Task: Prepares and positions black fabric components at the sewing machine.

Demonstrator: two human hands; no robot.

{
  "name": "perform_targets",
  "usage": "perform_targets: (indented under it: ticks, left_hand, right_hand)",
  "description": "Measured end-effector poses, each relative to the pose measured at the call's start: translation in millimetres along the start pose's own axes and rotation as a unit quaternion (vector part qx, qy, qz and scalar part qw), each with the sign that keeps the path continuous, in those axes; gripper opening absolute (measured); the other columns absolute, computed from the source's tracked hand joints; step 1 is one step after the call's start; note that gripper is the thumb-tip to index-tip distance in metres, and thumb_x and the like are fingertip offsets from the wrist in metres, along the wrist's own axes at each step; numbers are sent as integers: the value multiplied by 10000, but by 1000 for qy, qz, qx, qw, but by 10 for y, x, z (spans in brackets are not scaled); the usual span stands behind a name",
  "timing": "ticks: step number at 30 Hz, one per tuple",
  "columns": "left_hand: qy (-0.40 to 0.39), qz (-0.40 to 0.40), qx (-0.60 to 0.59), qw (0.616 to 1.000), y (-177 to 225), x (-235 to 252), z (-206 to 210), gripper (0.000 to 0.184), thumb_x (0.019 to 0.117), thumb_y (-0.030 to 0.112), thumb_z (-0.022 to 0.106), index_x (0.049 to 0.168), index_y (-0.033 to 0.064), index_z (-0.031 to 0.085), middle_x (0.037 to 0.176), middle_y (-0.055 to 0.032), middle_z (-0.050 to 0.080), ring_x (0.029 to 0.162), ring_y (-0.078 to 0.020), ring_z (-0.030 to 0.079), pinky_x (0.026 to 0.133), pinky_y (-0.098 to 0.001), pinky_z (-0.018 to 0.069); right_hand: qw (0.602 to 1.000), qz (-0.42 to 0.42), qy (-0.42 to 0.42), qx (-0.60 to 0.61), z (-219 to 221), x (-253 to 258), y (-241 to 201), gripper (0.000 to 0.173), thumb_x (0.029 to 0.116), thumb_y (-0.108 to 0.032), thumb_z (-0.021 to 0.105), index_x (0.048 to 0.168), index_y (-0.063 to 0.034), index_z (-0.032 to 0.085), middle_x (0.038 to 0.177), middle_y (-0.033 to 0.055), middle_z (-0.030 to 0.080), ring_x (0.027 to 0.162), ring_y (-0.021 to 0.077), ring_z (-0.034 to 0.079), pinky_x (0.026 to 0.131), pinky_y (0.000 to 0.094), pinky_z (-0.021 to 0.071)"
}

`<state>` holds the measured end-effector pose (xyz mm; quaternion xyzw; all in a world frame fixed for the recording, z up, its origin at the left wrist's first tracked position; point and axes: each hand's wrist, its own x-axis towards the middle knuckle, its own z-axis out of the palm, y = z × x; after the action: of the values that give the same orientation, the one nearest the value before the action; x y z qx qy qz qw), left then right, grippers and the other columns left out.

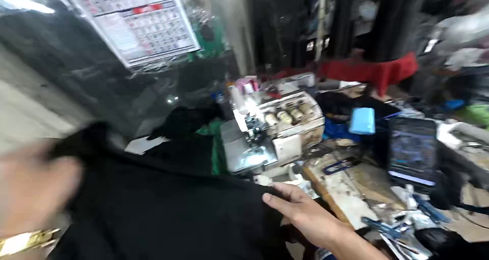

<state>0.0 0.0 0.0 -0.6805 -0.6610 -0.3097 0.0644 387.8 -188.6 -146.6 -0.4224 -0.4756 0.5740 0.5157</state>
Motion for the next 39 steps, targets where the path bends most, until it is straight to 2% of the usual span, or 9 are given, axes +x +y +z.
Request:
perform_targets:
  ticks: [3, 7, 11, 14, 23, 26, 30, 34, 39]
  left_hand:
    - [-131, 93, -36, 986, -4, -350, 626, 431, 954, 155, 705, 1355, 27, 613, 1239, -279, 653, 1125, -505, 631, 928, -752, 474]
    - [-261, 264, -197, 907, 970, -1062, 835, 447, 1029, 506, 531, 1366, 232, 638, 1274, 56, 681, 1202, -124, 628, 1047, -483, 517]
    - [-302, 294, -307, 853, 1114, -1068, 761, 254, 1041, 415, 564, 945, 243, 724, 789, 115, 658, 686, -27, 612, 603, -242, 537]
    - [-238, 260, -283, 892, 972, -1005, 577, 226, 1048, 361, 557, 940, 233, 708, 756, 114, 636, 610, -26, 567, 524, -220, 487]
    - [-54, 230, -140, 961, 375, -390, 81, 300, 1054, 389, 555, 1018, 128, 699, 785, -1, 646, 607, -84, 566, 555, -337, 494]
    - [1, 192, -82, 978, 236, -143, 213, 399, 1070, 417, 517, 1104, 53, 677, 985, -156, 676, 822, -266, 656, 748, -516, 538]
    - [-61, 146, -39, 987, 43, -90, 1006, 465, 1090, 377, 471, 1119, -40, 673, 1128, -308, 654, 1070, -514, 633, 911, -738, 468]
    - [-161, 71, 3, 984, -159, -300, 1695, 421, 1069, 397, 521, 1107, 23, 710, 1056, -283, 695, 1005, -539, 657, 835, -784, 471]
    - [-198, 55, 3, 979, -106, -243, 1540, 359, 1044, 370, 590, 1143, 49, 716, 1084, -256, 709, 1026, -509, 664, 856, -766, 467]
  right_hand:
    - [999, 29, 16, -25, 120, 128, 107, 326, 1086, -345, 512, 1275, -114, 643, 1119, 69, 717, 968, 195, 716, 759, 391, 627]
    - [997, -22, -23, -68, 291, 312, 23, 325, 1102, -337, 466, 1275, -124, 641, 1107, 38, 706, 963, 134, 685, 770, 317, 584]
    - [993, -90, 8, -72, 409, 213, 28, 293, 1057, -274, 582, 1312, -134, 617, 1138, 38, 716, 1038, 166, 700, 922, 374, 604]
    - [985, -94, -59, -129, 323, -62, 347, 287, 991, -231, 698, 1229, -76, 659, 1031, 25, 756, 908, 144, 740, 816, 370, 646]
    - [979, -51, -67, -186, -223, -285, 319, 222, 981, -324, 711, 1040, -111, 734, 813, 4, 704, 705, 112, 661, 642, 295, 572]
    - [986, -16, -21, -163, -273, -247, 355, 214, 972, -299, 719, 1070, -109, 738, 845, 38, 710, 715, 147, 670, 628, 302, 579]
    - [990, 15, 53, -129, -177, -273, 433, 233, 946, -255, 749, 1124, -106, 740, 955, 61, 750, 850, 198, 724, 759, 344, 626]
    - [983, 36, 133, -123, -194, -340, 405, 199, 950, -248, 752, 1101, -119, 742, 953, 82, 752, 785, 253, 749, 661, 399, 671]
    - [973, 29, 173, -151, -235, -316, 323, 204, 920, -212, 770, 1112, -157, 730, 996, 89, 750, 773, 282, 750, 630, 422, 673]
